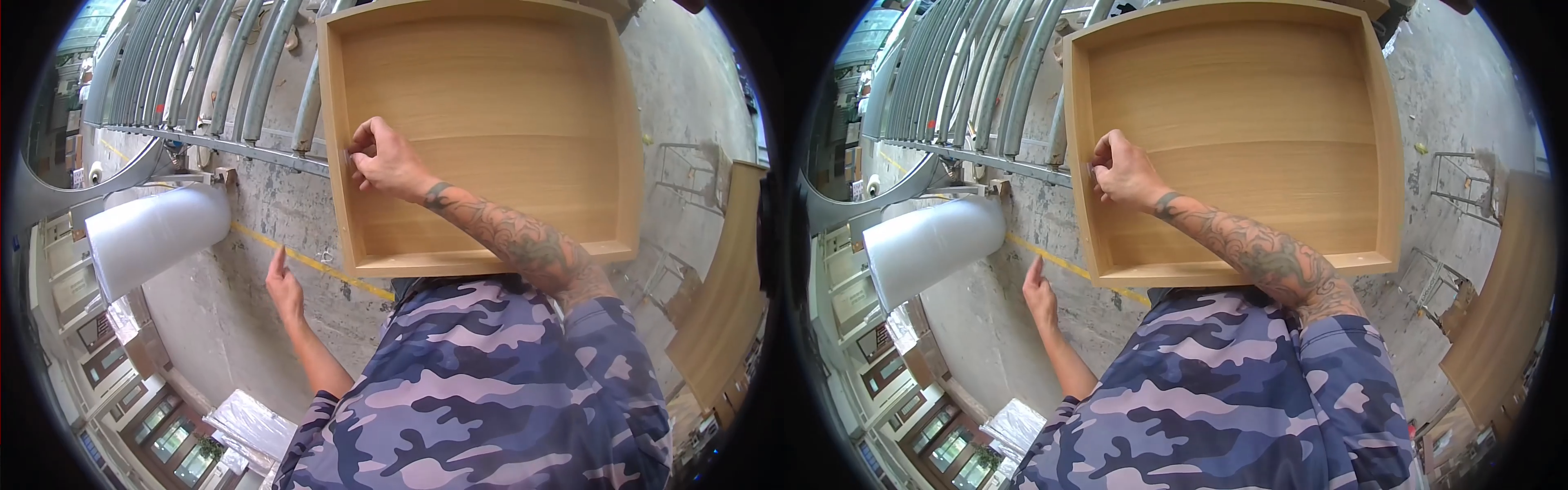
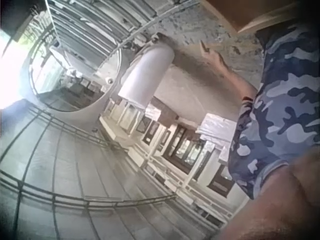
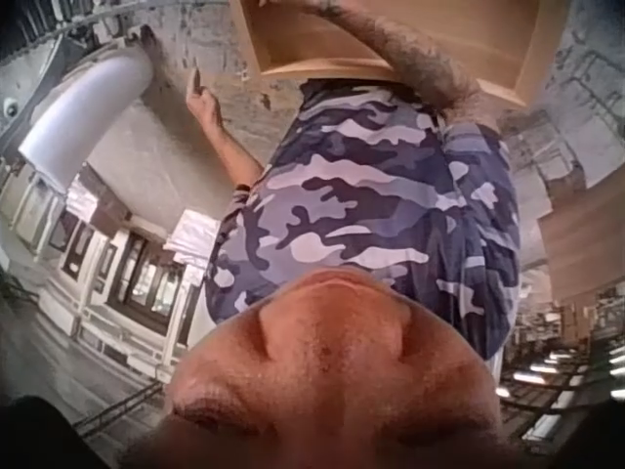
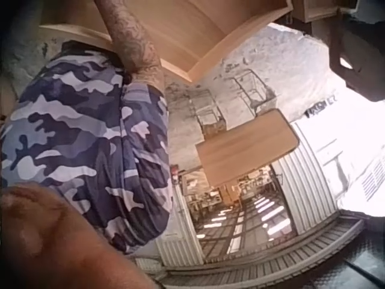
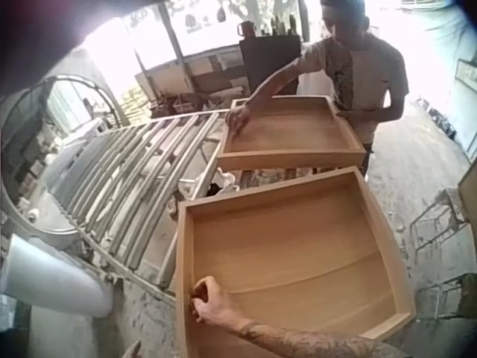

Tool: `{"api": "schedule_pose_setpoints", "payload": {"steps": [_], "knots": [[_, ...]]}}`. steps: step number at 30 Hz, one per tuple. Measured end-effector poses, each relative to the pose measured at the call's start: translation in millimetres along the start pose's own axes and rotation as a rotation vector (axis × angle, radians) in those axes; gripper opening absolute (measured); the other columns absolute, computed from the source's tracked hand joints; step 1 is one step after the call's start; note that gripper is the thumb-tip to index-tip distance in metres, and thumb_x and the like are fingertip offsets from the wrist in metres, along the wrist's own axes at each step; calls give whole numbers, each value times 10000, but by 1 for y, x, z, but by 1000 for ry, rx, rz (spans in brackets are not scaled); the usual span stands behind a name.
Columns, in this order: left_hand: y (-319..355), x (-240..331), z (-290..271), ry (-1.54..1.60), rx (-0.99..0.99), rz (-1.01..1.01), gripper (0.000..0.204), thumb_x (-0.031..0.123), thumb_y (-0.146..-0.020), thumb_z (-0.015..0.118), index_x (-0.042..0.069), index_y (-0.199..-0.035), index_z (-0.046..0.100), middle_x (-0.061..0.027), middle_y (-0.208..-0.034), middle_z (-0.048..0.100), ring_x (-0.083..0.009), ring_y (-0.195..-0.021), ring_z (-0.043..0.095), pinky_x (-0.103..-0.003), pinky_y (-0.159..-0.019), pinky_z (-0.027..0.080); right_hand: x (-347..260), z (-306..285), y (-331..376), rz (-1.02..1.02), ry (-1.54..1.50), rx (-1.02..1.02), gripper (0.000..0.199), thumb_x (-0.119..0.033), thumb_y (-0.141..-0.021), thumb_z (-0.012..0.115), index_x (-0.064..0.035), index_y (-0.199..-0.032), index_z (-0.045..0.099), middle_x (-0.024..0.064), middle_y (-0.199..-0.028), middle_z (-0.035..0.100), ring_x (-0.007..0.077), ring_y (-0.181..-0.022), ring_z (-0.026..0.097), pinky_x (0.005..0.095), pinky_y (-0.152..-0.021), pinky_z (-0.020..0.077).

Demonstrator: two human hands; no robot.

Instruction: Assembling wooden drawers and checking their alignment in a factory.

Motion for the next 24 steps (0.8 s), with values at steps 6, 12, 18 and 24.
{"api": "schedule_pose_setpoints", "payload": {"steps": [6,12,18,24], "knots": [[-34,154,67,470,-3,244,270,-19,-998,438,21,-1153,656,-19,-878,581,-126,-745,565,-279,-704,488,4,-3,-9,-111,39,194,290,-28,-959,562,-15,-1228,454,153,-1006,670,197,-639,698,353,-510,594],[-33,214,128,893,-330,131,219,105,-991,446,65,-1078,643,43,-795,456,-54,-693,385,-239,-604,331,43,-2,-13,-168,69,342,338,-104,-924,688,-51,-1214,521,132,-984,738,211,-755,710,383,-635,590],[-26,240,122,588,-327,229,411,208,-1109,536,30,-1477,578,-11,-943,607,-88,-859,569,-264,-764,470,25,6,1,-26,-25,268,369,-114,-913,728,-25,-1215,537,136,-1003,747,219,-806,734,368,-623,588],[-36,246,132,605,-288,373,466,124,-1087,562,31,-1541,518,-77,-1076,638,-146,-972,583,-308,-880,487,21,0,-5,-133,124,363,335,-125,-913,738,-28,-1175,552,134,-1006,739,233,-855,741,380,-711,596]]}}
Point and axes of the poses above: each hand's wrist, its own y-axis away from the middle knuckle, its own z-axis out of the palm, x = y × z, the point moved 8 cm from there along -y, towards the middle knuckle
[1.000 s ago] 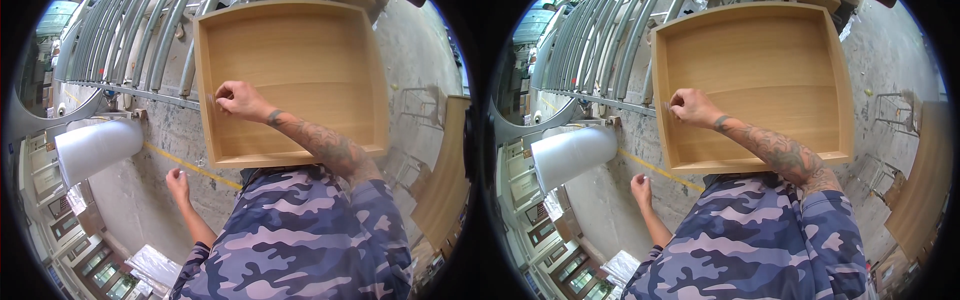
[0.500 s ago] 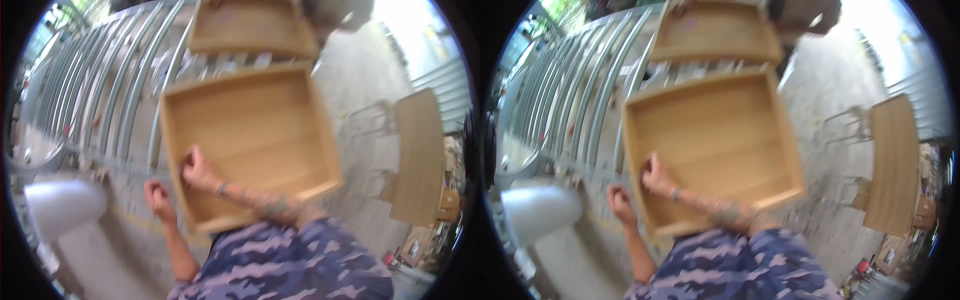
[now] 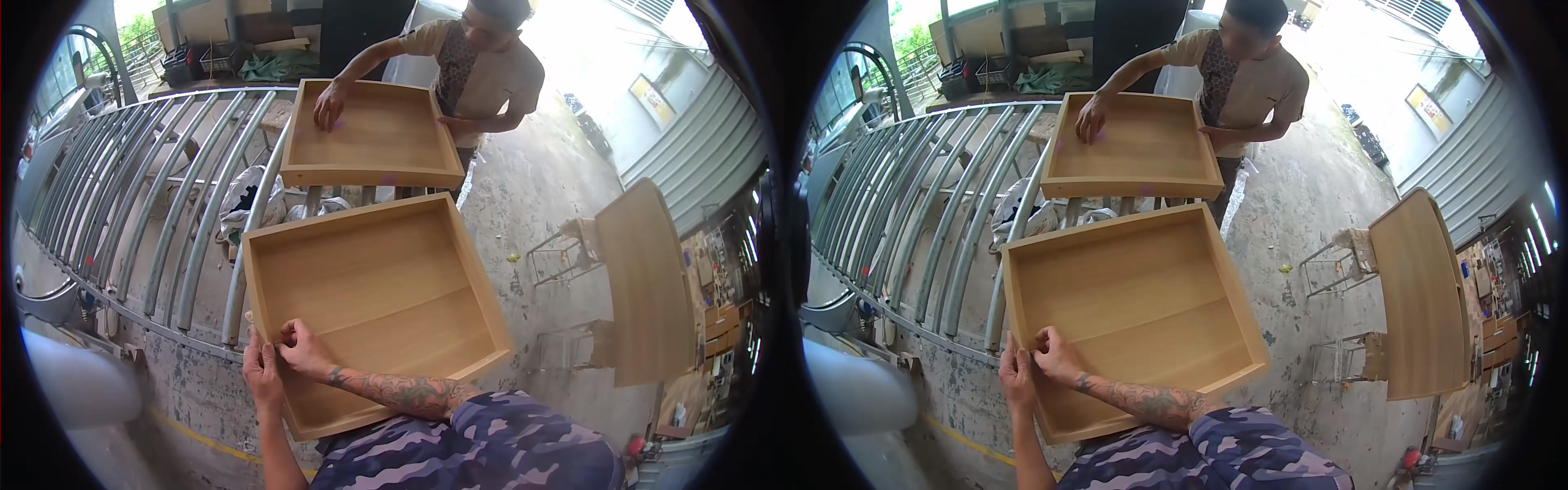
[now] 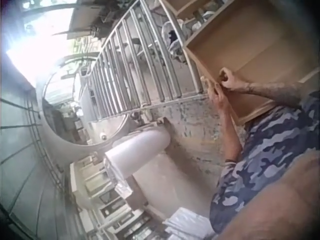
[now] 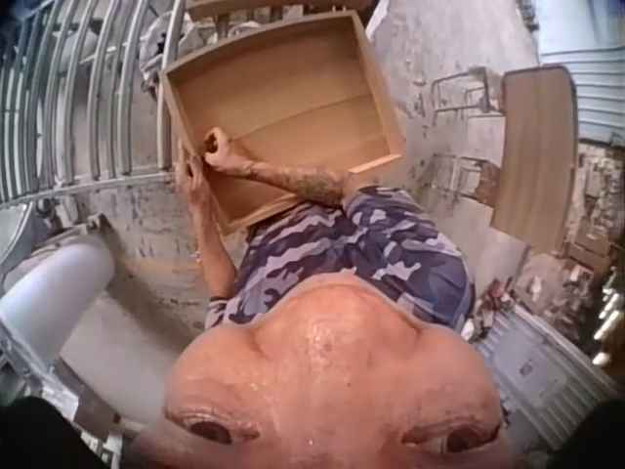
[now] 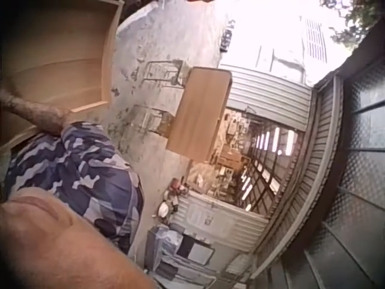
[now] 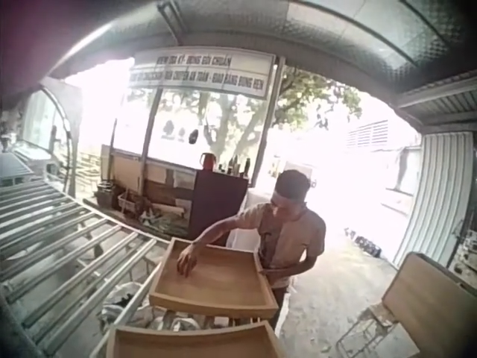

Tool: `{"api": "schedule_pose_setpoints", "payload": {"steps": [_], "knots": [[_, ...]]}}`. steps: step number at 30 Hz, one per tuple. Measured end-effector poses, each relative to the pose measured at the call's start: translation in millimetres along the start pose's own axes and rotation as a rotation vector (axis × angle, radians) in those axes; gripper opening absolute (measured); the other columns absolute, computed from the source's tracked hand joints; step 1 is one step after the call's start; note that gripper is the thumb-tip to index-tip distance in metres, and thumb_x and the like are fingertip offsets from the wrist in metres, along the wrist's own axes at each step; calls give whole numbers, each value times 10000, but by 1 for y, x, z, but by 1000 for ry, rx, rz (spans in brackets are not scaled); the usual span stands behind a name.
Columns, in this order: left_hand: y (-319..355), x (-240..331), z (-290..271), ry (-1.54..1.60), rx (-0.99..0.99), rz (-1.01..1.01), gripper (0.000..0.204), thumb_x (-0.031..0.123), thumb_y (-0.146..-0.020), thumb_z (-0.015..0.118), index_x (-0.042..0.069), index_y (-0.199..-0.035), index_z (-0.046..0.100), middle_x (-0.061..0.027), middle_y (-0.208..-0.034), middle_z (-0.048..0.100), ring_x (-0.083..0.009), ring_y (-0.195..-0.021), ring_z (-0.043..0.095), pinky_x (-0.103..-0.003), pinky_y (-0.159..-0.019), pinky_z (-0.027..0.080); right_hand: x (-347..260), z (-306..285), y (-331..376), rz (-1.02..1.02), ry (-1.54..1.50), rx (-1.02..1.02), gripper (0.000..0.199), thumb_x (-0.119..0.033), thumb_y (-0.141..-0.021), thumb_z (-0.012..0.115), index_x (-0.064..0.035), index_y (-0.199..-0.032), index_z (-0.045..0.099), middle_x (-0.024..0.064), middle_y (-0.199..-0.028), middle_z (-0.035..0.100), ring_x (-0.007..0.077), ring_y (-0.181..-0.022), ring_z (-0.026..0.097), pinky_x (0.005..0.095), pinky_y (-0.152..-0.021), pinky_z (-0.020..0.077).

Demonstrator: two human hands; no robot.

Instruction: Assembling wooden drawers and checking their alignment in a factory.

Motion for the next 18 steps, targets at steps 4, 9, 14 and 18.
{"api": "schedule_pose_setpoints", "payload": {"steps": [4,9,14,18], "knots": [[0,6,5,-28,-14,12,473,126,-1090,561,36,-1551,506,-67,-1075,627,-132,-984,571,-296,-886,477,2,-5,-5,-93,101,13,333,-128,-903,755,-35,-1153,557,144,-992,733,256,-928,746,401,-834,588],[4,-11,2,101,-32,-52,493,153,-1102,564,17,-1568,474,-32,-1080,600,-103,-974,558,-261,-865,467,-4,-6,5,-37,25,-10,342,-115,-897,763,-37,-1142,538,150,-989,736,259,-930,751,397,-814,590],[3,-7,2,92,-15,-49,499,157,-1101,575,4,-1564,474,-15,-1064,578,-91,-942,539,-253,-847,466,-8,-4,9,119,-42,-28,341,-109,-901,760,-48,-1140,525,147,-967,742,270,-915,757,405,-783,595],[1,-2,4,45,-26,-34,496,152,-1099,578,-3,-1560,477,-20,-1065,584,-92,-961,543,-252,-852,473,-8,-5,3,-110,71,4,323,-103,-913,751,-45,-1134,523,142,-946,728,272,-910,752,403,-789,594]]}}
Point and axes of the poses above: each hand's wrist, its own y-axis away from the middle knuckle, its own z-axis out of the palm, x = y × z, the point moved 8 cm from there along -y, towards the middle knuckle
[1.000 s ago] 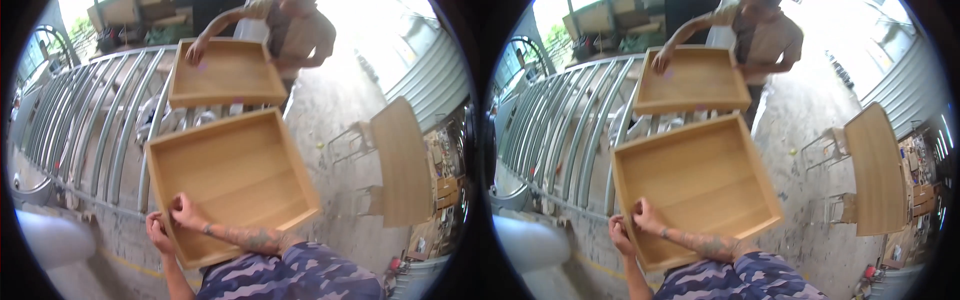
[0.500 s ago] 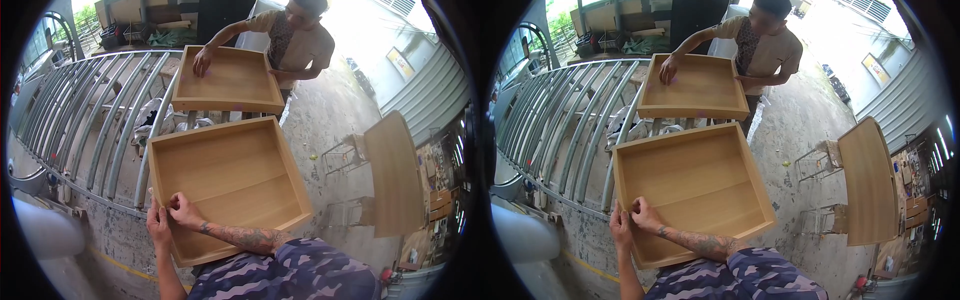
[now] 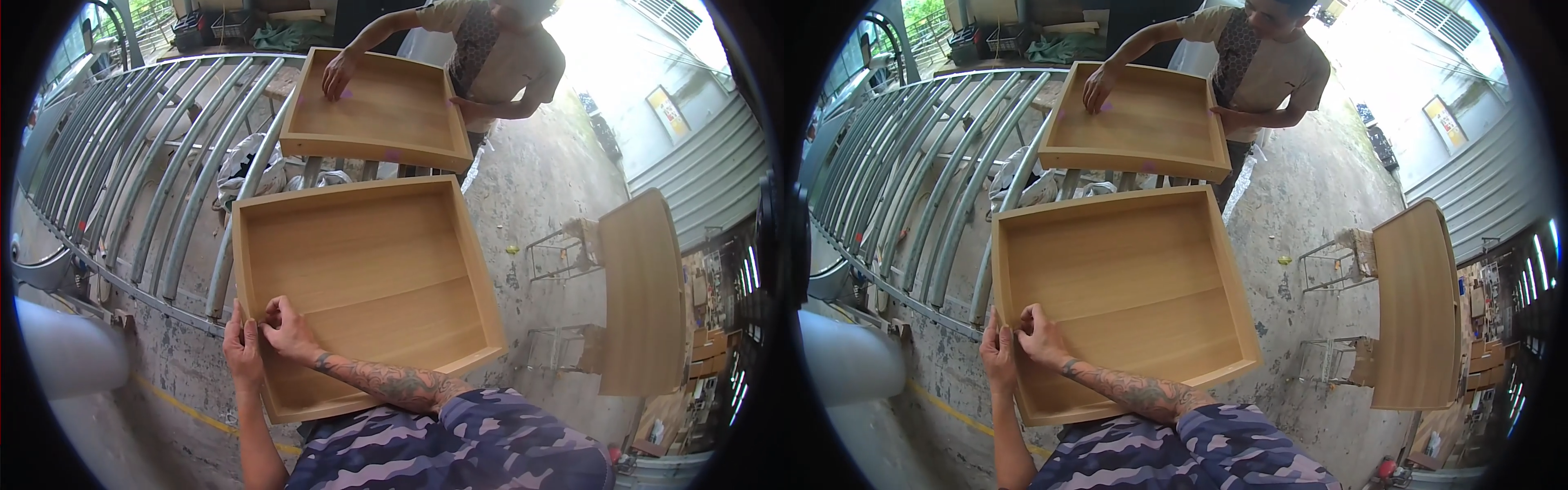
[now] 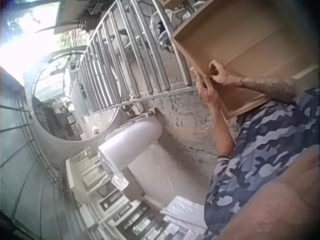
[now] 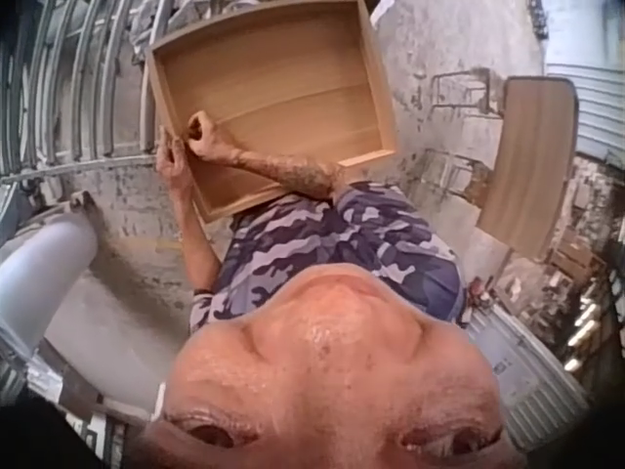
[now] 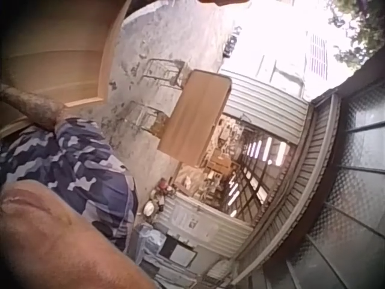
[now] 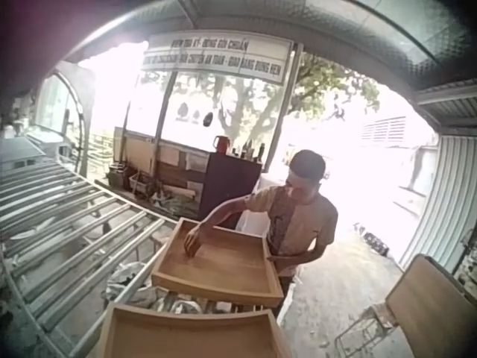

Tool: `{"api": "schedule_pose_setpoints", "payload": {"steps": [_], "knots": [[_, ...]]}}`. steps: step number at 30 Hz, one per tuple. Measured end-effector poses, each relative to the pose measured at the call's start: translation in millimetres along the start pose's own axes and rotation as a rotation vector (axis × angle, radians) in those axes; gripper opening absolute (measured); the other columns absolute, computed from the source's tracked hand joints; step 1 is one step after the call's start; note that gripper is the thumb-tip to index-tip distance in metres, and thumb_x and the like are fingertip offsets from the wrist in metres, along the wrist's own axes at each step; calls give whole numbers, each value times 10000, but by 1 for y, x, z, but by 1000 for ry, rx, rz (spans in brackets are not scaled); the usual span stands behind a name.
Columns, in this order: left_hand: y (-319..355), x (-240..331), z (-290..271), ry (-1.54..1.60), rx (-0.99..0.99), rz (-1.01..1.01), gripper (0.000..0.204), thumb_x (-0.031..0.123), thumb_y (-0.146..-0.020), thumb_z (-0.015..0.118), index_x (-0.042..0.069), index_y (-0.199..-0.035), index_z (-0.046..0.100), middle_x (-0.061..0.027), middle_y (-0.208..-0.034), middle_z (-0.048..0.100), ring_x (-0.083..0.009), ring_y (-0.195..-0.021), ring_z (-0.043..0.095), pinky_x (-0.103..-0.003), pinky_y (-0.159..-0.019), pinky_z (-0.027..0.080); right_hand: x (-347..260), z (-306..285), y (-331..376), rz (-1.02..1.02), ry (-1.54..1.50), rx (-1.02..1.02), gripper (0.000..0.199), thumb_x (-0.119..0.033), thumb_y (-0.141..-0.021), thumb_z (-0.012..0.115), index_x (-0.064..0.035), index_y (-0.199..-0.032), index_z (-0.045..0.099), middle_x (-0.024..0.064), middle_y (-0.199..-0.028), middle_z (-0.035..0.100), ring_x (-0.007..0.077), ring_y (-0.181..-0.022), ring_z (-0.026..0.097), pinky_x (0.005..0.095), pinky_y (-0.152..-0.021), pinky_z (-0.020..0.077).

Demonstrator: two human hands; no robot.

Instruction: Assembling wooden drawers and checking their alignment in a factory.

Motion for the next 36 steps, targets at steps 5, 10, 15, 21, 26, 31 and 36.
{"api": "schedule_pose_setpoints", "payload": {"steps": [5,10,15,21,26,31,36], "knots": [[0,-4,-2,-17,9,19,492,147,-1098,582,1,-1557,482,-25,-1065,588,-98,-948,541,-255,-852,478,-1,1,1,-58,15,-26,321,-98,-918,752,-35,-1137,526,136,-952,716,263,-948,752,394,-809,593],[0,-2,-3,2,25,41,488,141,-1095,585,10,-1555,489,-36,-1079,598,-102,-948,548,-266,-860,484,2,-1,4,-16,-57,40,345,-94,-900,757,-47,-1136,510,149,-949,717,289,-920,753,414,-805,593],[1,-4,-4,-25,10,27,494,149,-1093,592,-8,-1549,487,-48,-1116,623,-107,-970,590,-261,-858,498,-1,0,4,-12,-79,0,338,-95,-899,760,-49,-1130,517,135,-941,711,265,-927,755,404,-807,593],[1,-7,-5,24,8,14,496,144,-1091,592,-24,-1545,485,-67,-1186,640,-93,-979,587,-256,-857,502,-7,4,10,-84,-33,-64,312,-76,-905,741,-49,-1122,519,139,-949,711,267,-946,760,402,-819,596],[1,-8,-1,6,8,-39,497,147,-1091,594,-37,-1540,486,-59,-1193,657,-83,-1001,589,-248,-871,505,-3,1,8,-50,-91,-65,324,-81,-906,744,-53,-1133,515,135,-949,722,259,-945,762,405,-824,598],[-2,-3,7,67,25,14,495,150,-1093,592,-38,-1539,487,-39,-1170,676,-73,-970,593,-232,-853,504,4,-7,-4,-60,-37,70,367,-121,-897,797,-64,-1130,519,93,-940,753,191,-890,760,348,-772,605],[2,-3,3,65,-22,-20,523,147,-1108,563,-52,-1571,423,-85,-1302,683,-101,-1084,633,-242,-938,512,4,-1,4,-83,-103,29,310,-120,-911,761,-64,-1102,523,123,-895,712,247,-899,752,417,-775,595]]}}
Point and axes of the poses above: each hand's wrist, its own y-axis away from the middle knuckle, its own z-axis out of the palm, x = y × z, the point moved 8 cm from there along -y, towards the middle knuckle
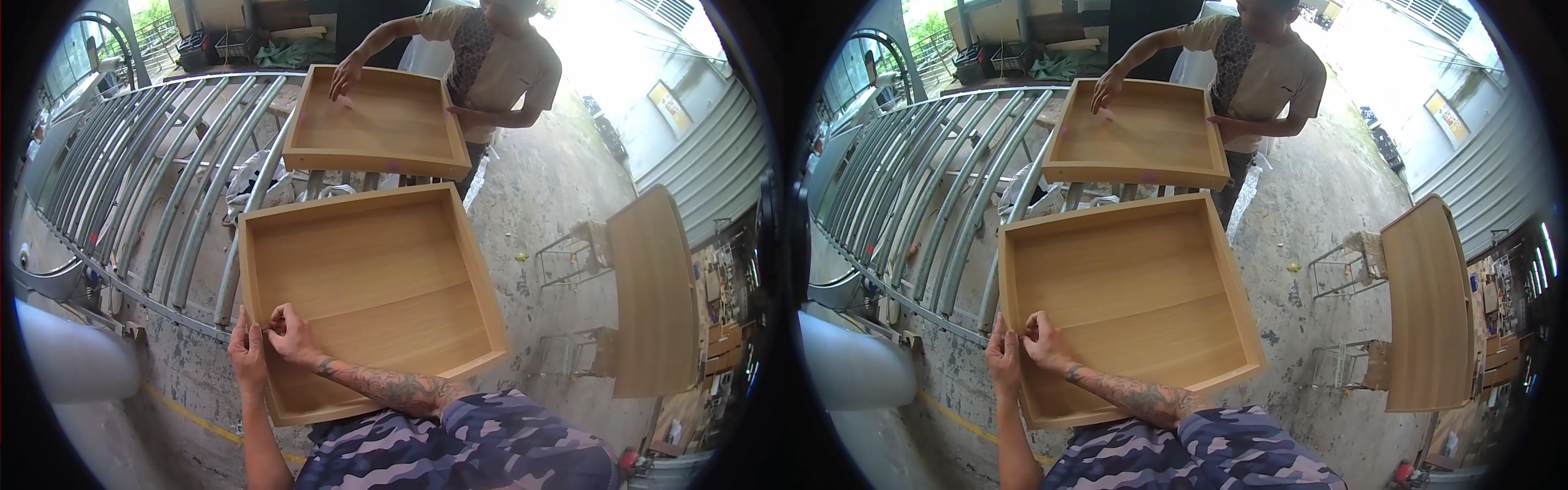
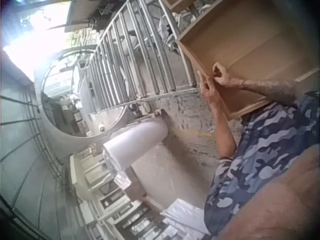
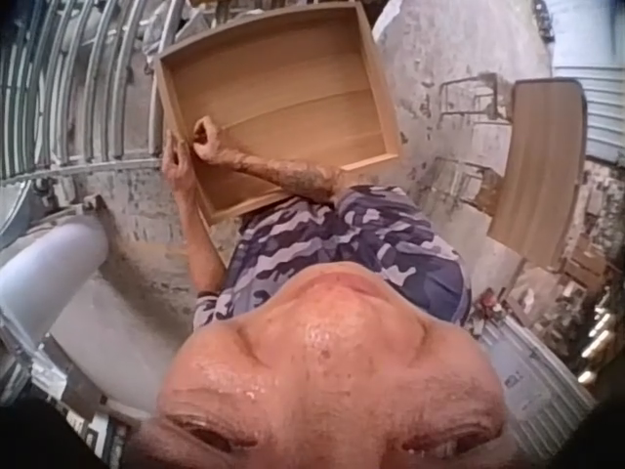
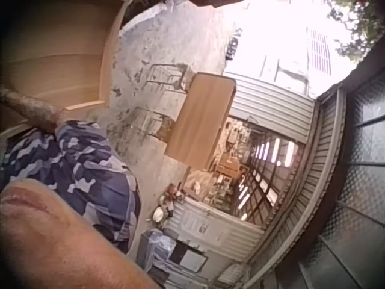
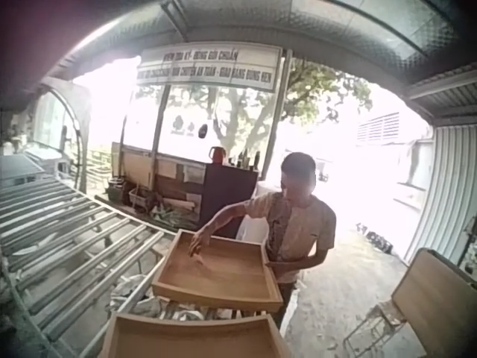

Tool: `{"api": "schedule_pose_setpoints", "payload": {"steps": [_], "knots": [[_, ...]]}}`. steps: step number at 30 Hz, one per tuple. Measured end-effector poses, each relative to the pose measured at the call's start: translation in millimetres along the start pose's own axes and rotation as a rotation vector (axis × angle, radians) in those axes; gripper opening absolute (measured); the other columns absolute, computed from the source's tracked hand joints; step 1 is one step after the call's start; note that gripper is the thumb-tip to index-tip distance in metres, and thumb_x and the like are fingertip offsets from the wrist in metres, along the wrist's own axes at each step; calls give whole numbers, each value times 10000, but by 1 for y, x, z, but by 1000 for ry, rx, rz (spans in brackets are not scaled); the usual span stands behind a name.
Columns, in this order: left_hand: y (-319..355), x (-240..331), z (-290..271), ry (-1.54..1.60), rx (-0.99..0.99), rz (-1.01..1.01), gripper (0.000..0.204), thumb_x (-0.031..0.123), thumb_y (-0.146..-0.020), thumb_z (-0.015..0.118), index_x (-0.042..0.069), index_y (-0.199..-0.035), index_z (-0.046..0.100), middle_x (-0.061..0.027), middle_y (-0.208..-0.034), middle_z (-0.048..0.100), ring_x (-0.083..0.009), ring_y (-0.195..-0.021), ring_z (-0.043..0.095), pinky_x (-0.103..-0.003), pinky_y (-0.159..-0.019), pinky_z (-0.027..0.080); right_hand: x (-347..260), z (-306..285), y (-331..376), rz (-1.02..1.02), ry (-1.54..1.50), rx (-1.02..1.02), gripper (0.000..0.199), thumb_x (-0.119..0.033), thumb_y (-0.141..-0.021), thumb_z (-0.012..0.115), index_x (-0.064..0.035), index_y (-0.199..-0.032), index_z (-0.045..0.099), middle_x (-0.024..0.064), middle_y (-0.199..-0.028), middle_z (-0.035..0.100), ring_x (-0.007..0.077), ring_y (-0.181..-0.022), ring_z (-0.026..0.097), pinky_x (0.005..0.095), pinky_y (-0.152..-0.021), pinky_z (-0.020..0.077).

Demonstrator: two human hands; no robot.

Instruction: Assembling wooden drawers and checking their alignment in a factory.

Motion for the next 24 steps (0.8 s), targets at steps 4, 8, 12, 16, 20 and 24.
{"api": "schedule_pose_setpoints", "payload": {"steps": [4,8,12,16,20,24], "knots": [[10,-4,-14,-33,16,-32,492,113,-1100,552,-60,-1549,452,-114,-1329,676,-141,-1134,643,-277,-984,520,-2,14,16,-40,70,-107,270,-98,-904,730,-72,-1085,531,151,-891,692,311,-850,736,439,-744,579],[-3,-1,-7,26,-21,0,473,121,-1105,525,-70,-1534,471,-133,-1416,632,-166,-1254,598,-294,-1068,477,-15,-4,-1,-50,119,70,241,-127,-868,720,-78,-1038,556,110,-823,645,238,-770,667,413,-697,553],[-10,-6,-4,-47,23,-47,482,180,-1112,553,-34,-1539,489,-47,-1347,652,-96,-1134,582,-247,-987,491,-8,-8,-12,-58,16,72,325,-99,-868,779,-45,-1096,553,115,-921,723,198,-875,746,341,-775,605],[-7,-17,-5,84,40,-76,492,196,-1123,549,-29,-1552,468,-47,-1335,666,-60,-1102,599,-215,-944,502,-13,-9,-7,2,89,-37,313,-82,-873,782,-37,-1076,548,130,-923,743,222,-887,770,346,-798,611],[-2,-11,1,137,-2,-124,501,170,-1132,513,-32,-1580,414,-73,-1352,664,-103,-1135,625,-252,-965,524,-10,-8,1,-29,38,-91,308,-91,-878,783,-34,-1060,542,123,-896,749,222,-880,768,359,-805,611],[1,-8,3,131,-2,-94,501,171,-1131,515,-33,-1577,417,-77,-1347,669,-102,-1135,627,-254,-964,525,-6,-13,0,101,-47,0,309,-89,-877,783,-31,-1056,538,118,-905,748,224,-881,767,361,-806,611]]}}
Point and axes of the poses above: each hand's wrist, its own y-axis away from the middle knuckle, its own z-axis out of the palm, x = y × z, the point moved 8 cm from there along -y, towards the middle knuckle
